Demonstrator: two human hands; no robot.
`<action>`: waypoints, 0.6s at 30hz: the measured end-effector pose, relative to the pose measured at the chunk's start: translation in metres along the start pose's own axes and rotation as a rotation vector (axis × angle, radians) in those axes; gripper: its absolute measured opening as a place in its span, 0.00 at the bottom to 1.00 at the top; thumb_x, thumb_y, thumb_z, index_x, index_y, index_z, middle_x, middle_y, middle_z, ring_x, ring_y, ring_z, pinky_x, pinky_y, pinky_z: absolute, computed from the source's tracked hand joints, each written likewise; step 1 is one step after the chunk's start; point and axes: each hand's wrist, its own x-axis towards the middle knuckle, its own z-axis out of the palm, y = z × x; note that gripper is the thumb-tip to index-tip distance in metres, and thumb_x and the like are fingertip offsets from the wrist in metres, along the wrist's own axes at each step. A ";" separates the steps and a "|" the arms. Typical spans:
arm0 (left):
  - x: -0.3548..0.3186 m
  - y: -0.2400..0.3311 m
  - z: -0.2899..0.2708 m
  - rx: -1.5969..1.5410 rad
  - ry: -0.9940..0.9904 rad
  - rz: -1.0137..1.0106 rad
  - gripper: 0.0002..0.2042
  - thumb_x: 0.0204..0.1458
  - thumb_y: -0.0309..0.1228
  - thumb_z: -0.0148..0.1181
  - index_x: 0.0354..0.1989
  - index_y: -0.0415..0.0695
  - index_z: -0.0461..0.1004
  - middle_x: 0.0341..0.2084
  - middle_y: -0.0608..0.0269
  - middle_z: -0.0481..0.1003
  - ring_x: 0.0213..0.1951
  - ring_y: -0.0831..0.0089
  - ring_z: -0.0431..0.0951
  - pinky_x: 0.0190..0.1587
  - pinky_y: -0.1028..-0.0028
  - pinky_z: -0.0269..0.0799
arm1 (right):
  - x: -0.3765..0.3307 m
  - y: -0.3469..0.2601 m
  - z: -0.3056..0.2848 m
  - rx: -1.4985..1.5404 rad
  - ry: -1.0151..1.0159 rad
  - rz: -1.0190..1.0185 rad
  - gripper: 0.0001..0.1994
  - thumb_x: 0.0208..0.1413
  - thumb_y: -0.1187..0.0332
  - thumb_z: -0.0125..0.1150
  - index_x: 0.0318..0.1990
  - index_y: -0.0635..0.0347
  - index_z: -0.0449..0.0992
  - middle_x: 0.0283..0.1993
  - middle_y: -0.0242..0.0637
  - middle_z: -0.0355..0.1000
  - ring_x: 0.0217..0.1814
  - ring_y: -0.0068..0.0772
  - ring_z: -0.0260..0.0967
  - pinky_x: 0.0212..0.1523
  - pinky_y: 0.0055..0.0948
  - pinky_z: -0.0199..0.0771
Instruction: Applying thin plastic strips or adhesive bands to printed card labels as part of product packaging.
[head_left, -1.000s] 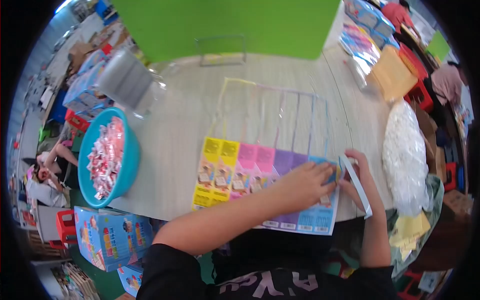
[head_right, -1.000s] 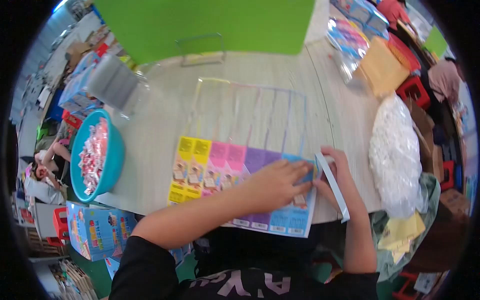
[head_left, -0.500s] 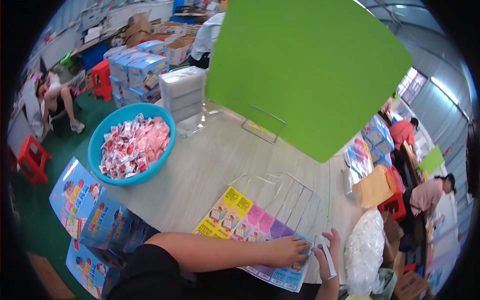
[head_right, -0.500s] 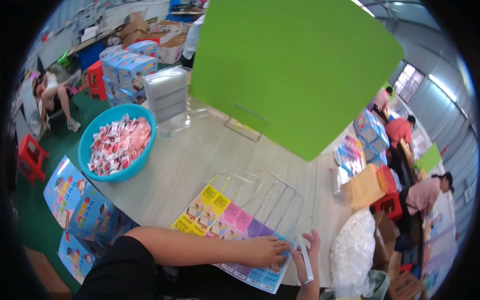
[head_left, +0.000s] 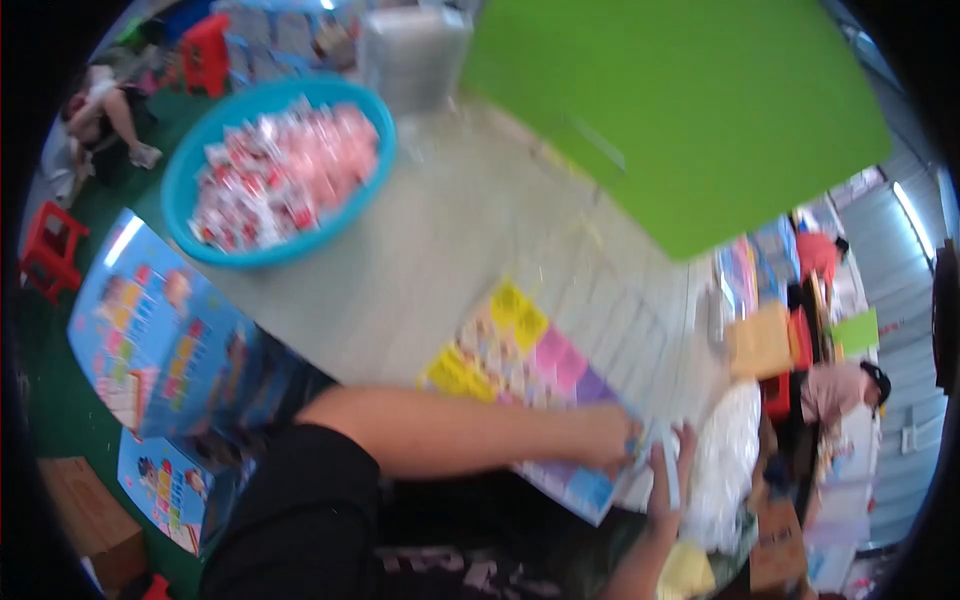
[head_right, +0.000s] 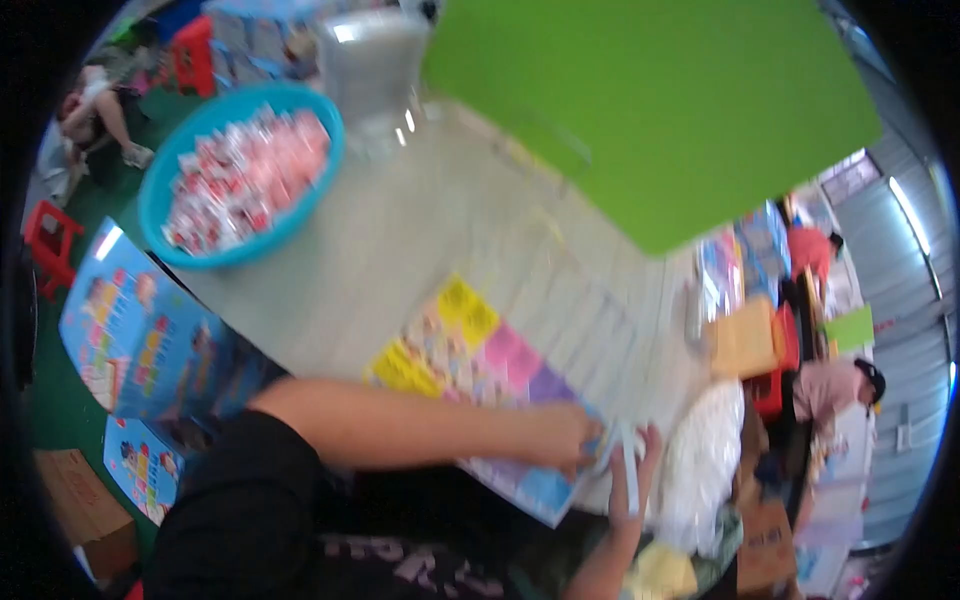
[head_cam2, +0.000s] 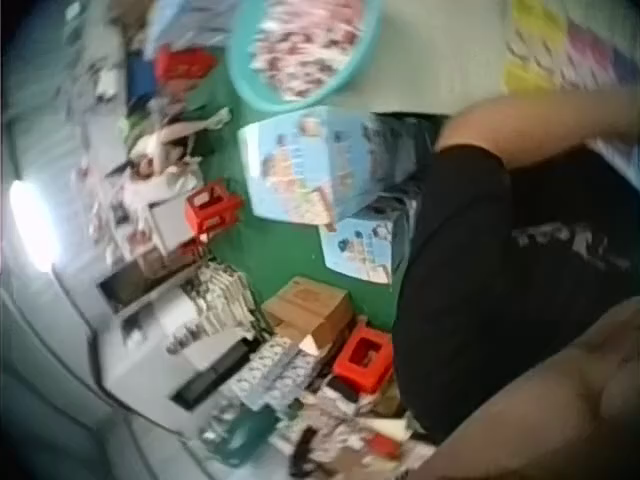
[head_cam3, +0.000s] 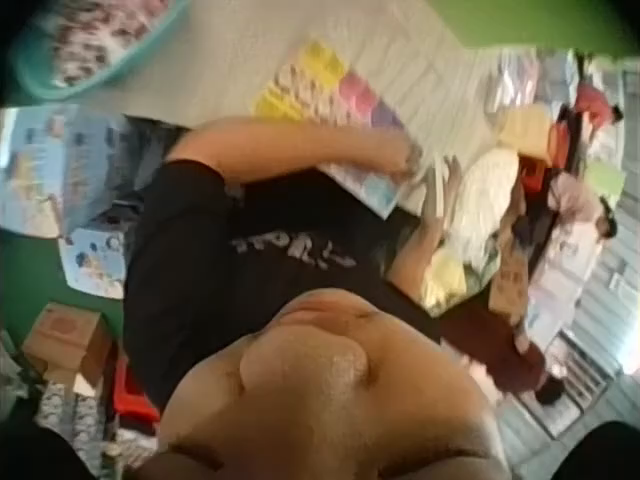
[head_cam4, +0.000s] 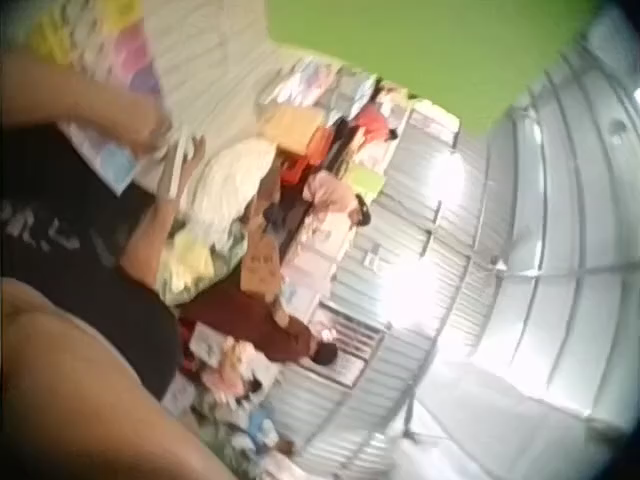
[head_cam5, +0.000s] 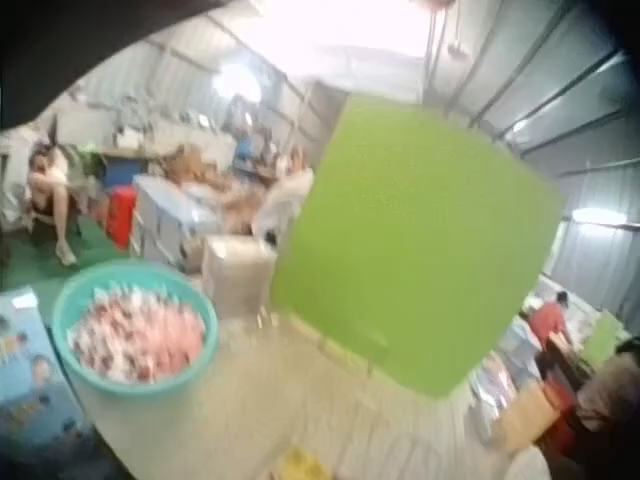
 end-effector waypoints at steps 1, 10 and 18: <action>0.002 -0.008 0.005 0.053 0.057 0.048 0.17 0.45 0.47 0.71 0.40 0.51 0.88 0.40 0.44 0.79 0.42 0.46 0.81 0.44 0.51 0.76 | 0.001 0.004 0.002 0.050 0.016 0.021 0.39 0.65 0.63 0.61 0.80 0.57 0.49 0.74 0.45 0.59 0.68 0.39 0.65 0.61 0.37 0.72; -0.013 -0.016 -0.008 0.338 0.198 0.075 0.15 0.57 0.46 0.64 0.50 0.58 0.86 0.45 0.55 0.82 0.56 0.60 0.80 0.58 0.60 0.73 | 0.002 -0.006 0.012 0.523 -0.103 0.132 0.30 0.70 0.68 0.54 0.76 0.63 0.55 0.71 0.46 0.63 0.64 0.36 0.70 0.56 0.40 0.75; -0.006 0.002 0.001 0.366 0.057 -0.042 0.22 0.61 0.43 0.63 0.64 0.57 0.75 0.60 0.54 0.76 0.66 0.59 0.73 0.68 0.60 0.65 | -0.027 0.015 -0.009 0.344 -0.130 0.107 0.29 0.69 0.71 0.52 0.75 0.68 0.56 0.61 0.44 0.71 0.59 0.32 0.71 0.55 0.33 0.72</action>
